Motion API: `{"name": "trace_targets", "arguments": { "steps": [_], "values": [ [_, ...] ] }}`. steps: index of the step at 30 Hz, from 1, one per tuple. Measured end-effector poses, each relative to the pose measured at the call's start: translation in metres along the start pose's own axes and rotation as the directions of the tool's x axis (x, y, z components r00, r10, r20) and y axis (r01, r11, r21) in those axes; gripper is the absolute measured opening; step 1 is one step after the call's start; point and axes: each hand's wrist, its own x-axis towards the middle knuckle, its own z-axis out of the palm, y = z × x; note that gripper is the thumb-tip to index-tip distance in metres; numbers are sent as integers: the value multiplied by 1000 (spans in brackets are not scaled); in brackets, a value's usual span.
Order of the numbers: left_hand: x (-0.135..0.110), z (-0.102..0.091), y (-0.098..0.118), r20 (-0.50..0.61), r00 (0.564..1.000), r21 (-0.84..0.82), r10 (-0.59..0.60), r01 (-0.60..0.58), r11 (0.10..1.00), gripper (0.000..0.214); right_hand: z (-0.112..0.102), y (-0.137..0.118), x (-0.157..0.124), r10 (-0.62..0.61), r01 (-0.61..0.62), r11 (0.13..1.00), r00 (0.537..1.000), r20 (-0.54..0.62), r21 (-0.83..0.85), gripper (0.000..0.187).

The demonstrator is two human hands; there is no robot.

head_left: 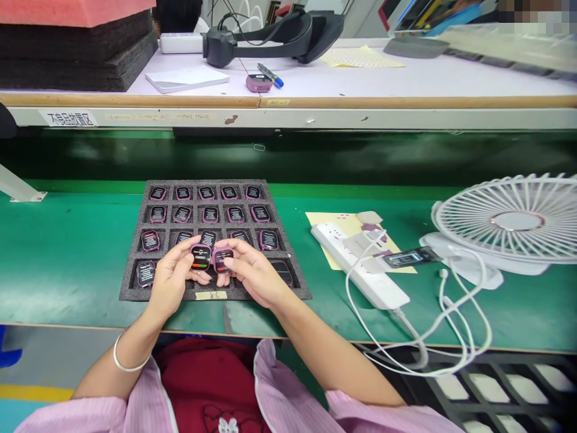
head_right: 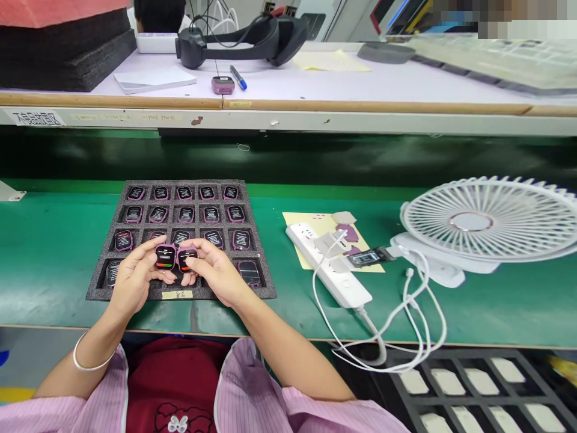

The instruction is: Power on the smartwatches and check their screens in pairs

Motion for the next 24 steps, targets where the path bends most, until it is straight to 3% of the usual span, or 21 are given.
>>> {"name": "trace_targets", "arguments": {
  "steps": [13,16,19,21,24],
  "values": [
    [3,1,-1,57,995,132,88,-95,987,43,0,2,1,-10,10,1000,1000,-17,-6,33],
    [-1,-8,7,132,987,151,92,-112,982,60,-1,0,1,-12,12,1000,1000,11,5,37],
    [-7,-27,17,208,977,259,49,-104,960,67,-3,0,0,-31,32,999,997,69,-13,54],
    [-10,-42,24,256,966,441,19,-134,887,65,-4,0,-2,-29,38,997,991,132,-65,65],
    [-10,-57,29,315,945,734,88,-301,609,58,-3,-1,-5,-33,87,958,980,194,-273,62]
  ]
}}
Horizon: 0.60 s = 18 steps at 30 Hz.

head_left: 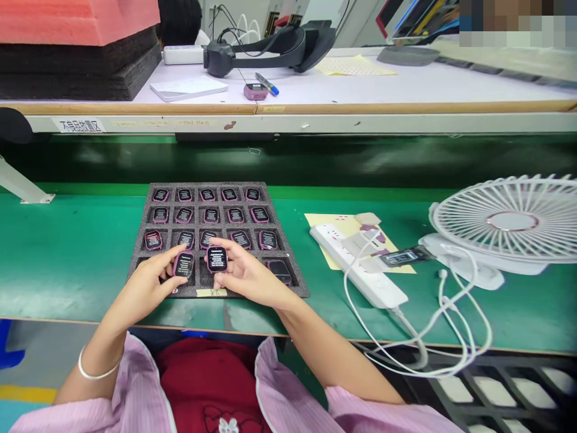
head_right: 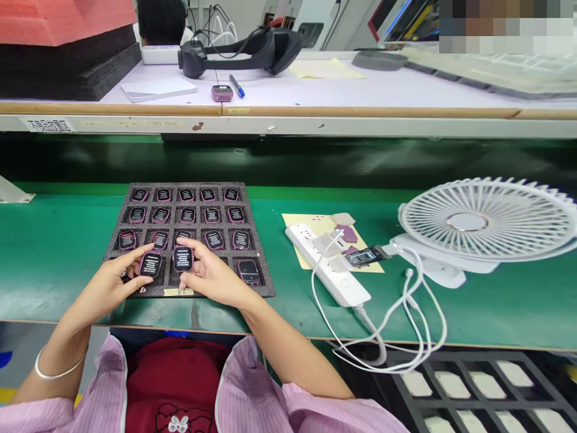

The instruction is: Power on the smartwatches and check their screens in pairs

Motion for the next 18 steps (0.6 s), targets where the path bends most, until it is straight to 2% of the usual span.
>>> {"name": "trace_targets", "arguments": {
  "steps": [2,4,5,8,10,12,14,16,18],
  "values": [
    [0,-1,-4,0,996,211,88,-86,974,53,1,-2,-2,-80,68,951,996,-29,-300,55],
    [0,0,-8,55,989,325,140,-151,934,50,3,-4,-2,-189,132,804,981,-39,-580,50],
    [-1,1,-9,81,985,371,150,-170,913,50,4,-4,-2,-222,152,730,975,-20,-666,49],
    [-3,0,-8,76,986,532,148,-165,830,54,6,-4,0,-209,163,614,977,40,-772,51],
    [-4,-1,-1,27,986,622,166,-147,769,60,5,-7,-2,-188,132,555,982,32,-821,55],
    [-1,3,12,12,979,647,206,-164,744,60,-1,-13,-10,-201,99,497,980,-3,-862,57],
    [6,16,29,50,969,609,242,-222,762,48,-12,-21,-22,-235,59,446,971,-53,-893,47],
    [18,37,47,111,959,562,262,-278,779,32,-28,-29,-38,-257,-42,365,956,-144,-930,31],
    [32,62,62,167,954,575,248,-298,762,25,-43,-32,-52,-232,-219,207,936,-265,-954,28]
  ]
}}
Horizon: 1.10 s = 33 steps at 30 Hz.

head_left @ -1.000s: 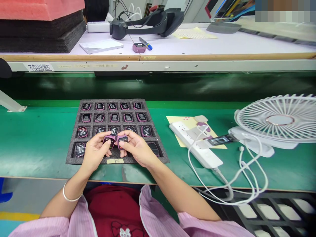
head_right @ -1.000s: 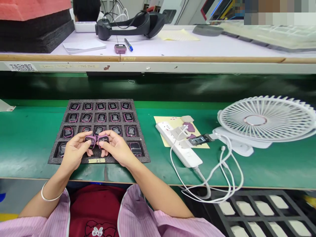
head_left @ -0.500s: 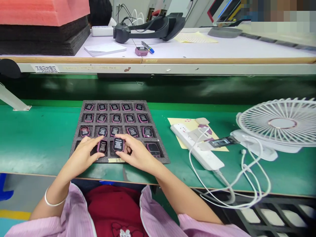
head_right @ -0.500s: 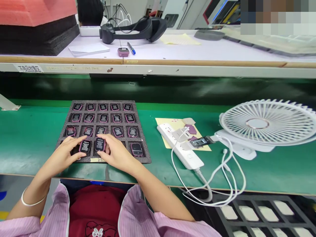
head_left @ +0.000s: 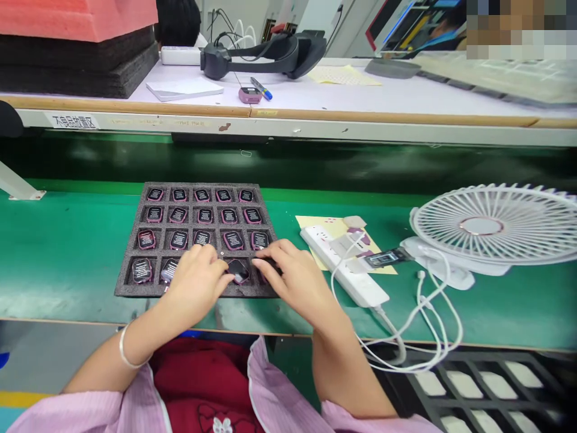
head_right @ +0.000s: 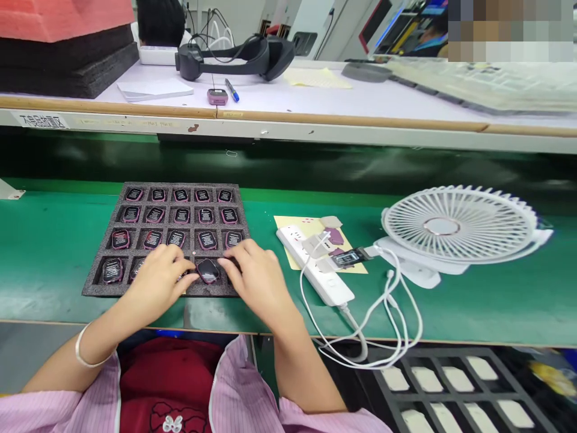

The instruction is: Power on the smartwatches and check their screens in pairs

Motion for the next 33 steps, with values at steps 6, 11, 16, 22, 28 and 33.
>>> {"name": "trace_targets", "arguments": {
  "steps": [6,11,16,22,28,33],
  "values": [
    [33,24,27,65,996,91,-67,60,994,35,13,24,-17,93,-74,916,995,31,-395,31],
    [25,20,20,49,998,-282,-41,54,958,14,26,23,-20,4,-13,993,997,-77,-117,22],
    [22,0,3,107,993,-867,-45,115,486,16,12,19,-13,124,-138,980,986,108,140,18],
    [29,-31,-32,183,946,-971,-269,217,103,47,-3,9,26,145,-279,422,960,239,863,38],
    [39,-29,-40,-5,893,-949,-450,137,284,37,-5,-20,69,37,-420,-102,904,425,902,50],
    [43,-16,-40,-56,893,-891,-446,157,426,28,8,-28,79,-55,-397,-95,918,393,913,42]
  ]
}}
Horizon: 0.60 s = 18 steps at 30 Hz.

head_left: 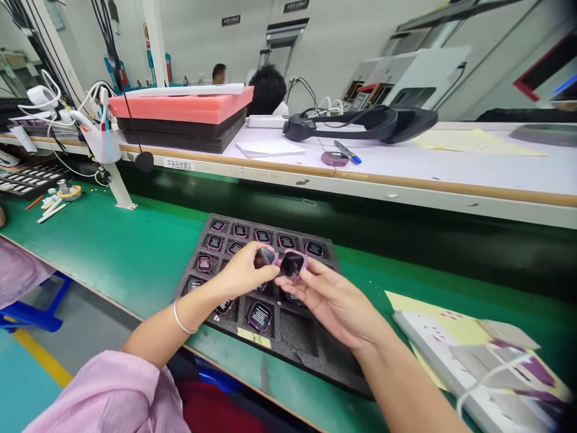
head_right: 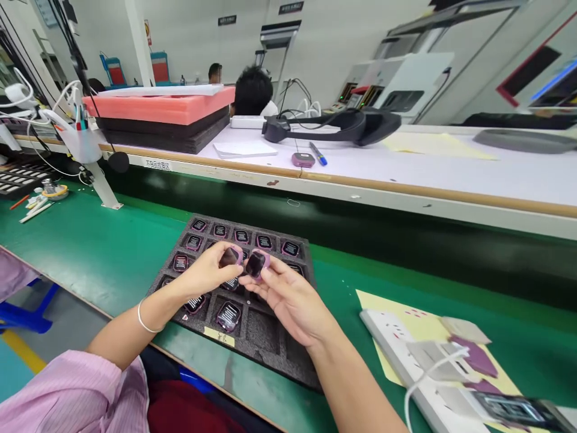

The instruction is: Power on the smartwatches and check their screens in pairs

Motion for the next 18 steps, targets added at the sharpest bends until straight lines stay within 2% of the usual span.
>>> {"name": "trace_targets", "arguments": {
  "steps": [6,9,14,18],
  "values": [
    [-5,2,-10,-36,996,192,86,-77,978,30,-8,22,0,19,-21,998,999,37,58,48],
    [-7,2,-10,-78,994,202,76,-59,978,36,-9,24,-2,4,-9,996,998,55,91,49],
    [-9,2,-12,-54,995,149,80,-71,986,38,-11,22,-2,5,-16,990,997,75,143,45],
    [-12,4,-12,-74,994,204,75,-58,977,40,-11,22,-3,-2,-14,984,996,91,175,41]
  ]
}}
